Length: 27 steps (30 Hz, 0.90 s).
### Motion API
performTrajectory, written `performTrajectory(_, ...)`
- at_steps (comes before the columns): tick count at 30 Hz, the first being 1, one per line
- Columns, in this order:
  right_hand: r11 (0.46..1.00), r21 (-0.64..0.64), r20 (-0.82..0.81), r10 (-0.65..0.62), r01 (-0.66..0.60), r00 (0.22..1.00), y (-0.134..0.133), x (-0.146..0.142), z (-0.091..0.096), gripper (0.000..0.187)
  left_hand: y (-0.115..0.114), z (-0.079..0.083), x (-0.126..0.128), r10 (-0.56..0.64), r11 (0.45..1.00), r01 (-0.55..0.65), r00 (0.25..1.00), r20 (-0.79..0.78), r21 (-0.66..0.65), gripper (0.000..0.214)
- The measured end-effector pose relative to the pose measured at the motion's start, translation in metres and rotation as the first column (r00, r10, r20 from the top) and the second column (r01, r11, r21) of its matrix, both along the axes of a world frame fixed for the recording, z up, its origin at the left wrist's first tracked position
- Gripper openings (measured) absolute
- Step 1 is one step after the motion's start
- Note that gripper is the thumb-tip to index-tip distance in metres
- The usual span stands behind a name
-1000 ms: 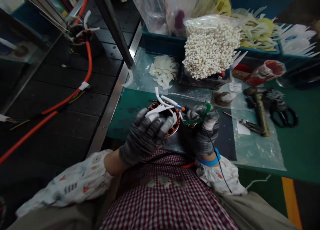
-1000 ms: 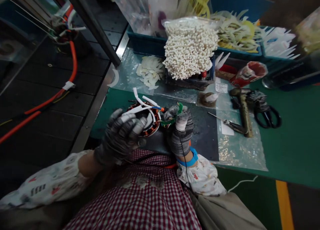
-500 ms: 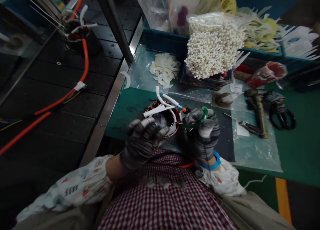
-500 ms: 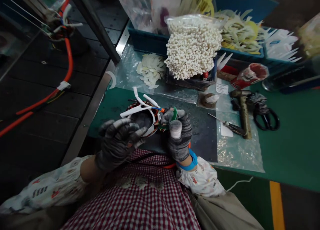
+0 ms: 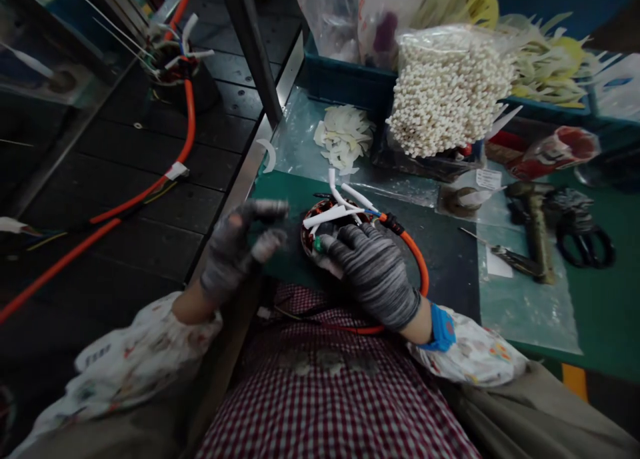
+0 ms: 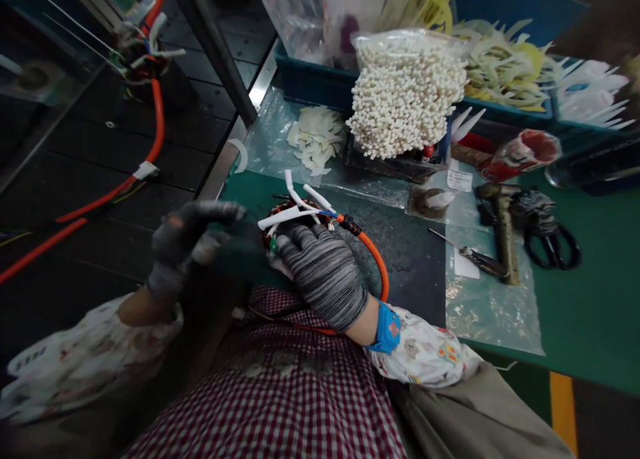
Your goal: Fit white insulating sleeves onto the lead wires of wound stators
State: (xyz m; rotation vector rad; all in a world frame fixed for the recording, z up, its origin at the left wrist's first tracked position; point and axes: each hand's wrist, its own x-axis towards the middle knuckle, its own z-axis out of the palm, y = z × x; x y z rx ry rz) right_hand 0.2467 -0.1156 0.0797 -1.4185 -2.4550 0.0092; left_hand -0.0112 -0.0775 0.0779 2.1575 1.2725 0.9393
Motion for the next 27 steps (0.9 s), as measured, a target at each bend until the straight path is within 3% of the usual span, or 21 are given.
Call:
performTrajectory(2, 1.000, 0.010, -0.023, -0.010, 0.010, 1.000, 0.001, 0.000, -0.002, 0.028, 0.028, 0.000, 0.009, -0.121, 0.981, 0.127, 0.991, 0.048, -0.146, 0.060)
performTrajectory(5, 0.996, 0.081, -0.074, -0.043, 0.049, 0.996, -0.002, 0.000, -0.008, 0.025, 0.063, -0.007, 0.032, -0.415, 0.830, 0.449, 0.893, 0.173, -0.329, 0.068)
performTrajectory(7, 0.984, 0.144, -0.142, -0.083, 0.103, 0.986, -0.009, -0.001, -0.013, 0.021, 0.069, -0.014, 0.045, -0.516, 0.720, 0.585, 0.811, 0.275, -0.374, 0.072)
performTrajectory(9, 0.969, 0.199, -0.222, -0.099, 0.144, 0.970, -0.019, 0.000, -0.018, 0.019, 0.063, -0.020, 0.052, -0.541, 0.675, 0.641, 0.767, 0.345, -0.366, 0.090)
performTrajectory(12, 0.957, 0.251, -0.296, -0.064, 0.142, 0.953, -0.037, 0.003, -0.023, 0.027, 0.042, -0.023, 0.053, -0.552, 0.692, 0.656, 0.750, 0.364, -0.301, 0.108)
performTrajectory(18, 0.967, 0.225, -0.329, -0.038, 0.117, 0.944, -0.057, 0.006, -0.029, 0.025, 0.024, -0.017, 0.051, -0.606, 0.769, 0.627, 0.777, 0.169, -0.124, 0.105)
performTrajectory(21, 0.977, 0.200, -0.341, 0.001, 0.072, 0.940, -0.059, 0.005, -0.030, 0.021, 0.022, -0.018, 0.041, -0.576, 0.799, 0.583, 0.813, 0.091, -0.151, 0.105)
performTrajectory(25, 0.985, 0.167, -0.311, 0.012, 0.042, 0.950, -0.060, 0.001, -0.025, 0.021, 0.015, -0.015, 0.026, -0.596, 0.764, 0.593, 0.799, 0.074, -0.256, 0.105)
performTrajectory(27, 0.988, 0.150, -0.299, 0.011, 0.036, 0.954, -0.062, -0.003, -0.021, 0.023, 0.009, -0.013, 0.023, -0.582, 0.777, 0.574, 0.811, 0.056, -0.259, 0.099)
